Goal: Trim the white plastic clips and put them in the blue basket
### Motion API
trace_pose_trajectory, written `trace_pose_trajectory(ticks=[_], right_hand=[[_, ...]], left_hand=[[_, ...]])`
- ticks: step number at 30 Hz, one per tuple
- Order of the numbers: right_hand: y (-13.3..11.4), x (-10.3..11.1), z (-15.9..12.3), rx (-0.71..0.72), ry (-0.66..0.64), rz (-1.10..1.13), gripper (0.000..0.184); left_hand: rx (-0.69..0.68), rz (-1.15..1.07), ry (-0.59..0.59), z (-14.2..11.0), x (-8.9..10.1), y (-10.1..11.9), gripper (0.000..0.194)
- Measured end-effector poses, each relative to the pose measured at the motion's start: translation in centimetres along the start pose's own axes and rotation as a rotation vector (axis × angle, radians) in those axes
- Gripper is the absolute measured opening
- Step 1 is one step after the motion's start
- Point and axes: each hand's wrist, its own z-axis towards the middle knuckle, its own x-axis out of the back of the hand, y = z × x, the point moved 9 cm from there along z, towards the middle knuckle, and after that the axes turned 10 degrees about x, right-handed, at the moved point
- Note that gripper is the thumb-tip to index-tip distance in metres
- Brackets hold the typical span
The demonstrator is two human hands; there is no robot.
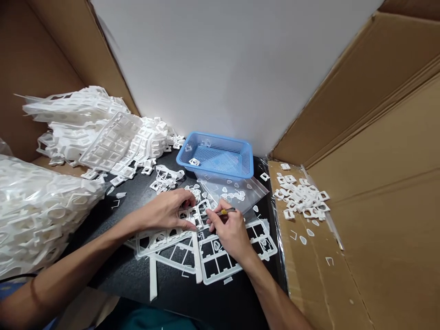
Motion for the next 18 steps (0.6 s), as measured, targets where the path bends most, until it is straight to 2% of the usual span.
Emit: trace_pose_trajectory(ticks=[5,8,11,14,18], right_hand=[[-2.6,0.6,-0.6,0.232,0.071,-0.149,0.027],[-3.0,1.2,-0.9,0.278,0.103,-0.202,0.025],[-3.4,1.8,-1.1,0.318,0.132,-0.263,0.022],[-3.8,1.9,-1.1,0.358,0.140,-0.305,0.020],[-4.1,1.7,-1.1,0.403,0.136,-0.351,0.015]], left_hand=[[0.051,-0.125,0.000,0.1,0.2,-0.2,0.062],[0.020,-0.279,-0.030,0.1,0.0,0.3,0.047],[-0.014,-0.338,0.003,0.1,0.0,0.8,0.038],[-0.027,-0.399,0.010,0.2,-0.4,1.0,0.035],[0.014,-0.608,-0.100,0.2,-1.4,0.9,0.039]])
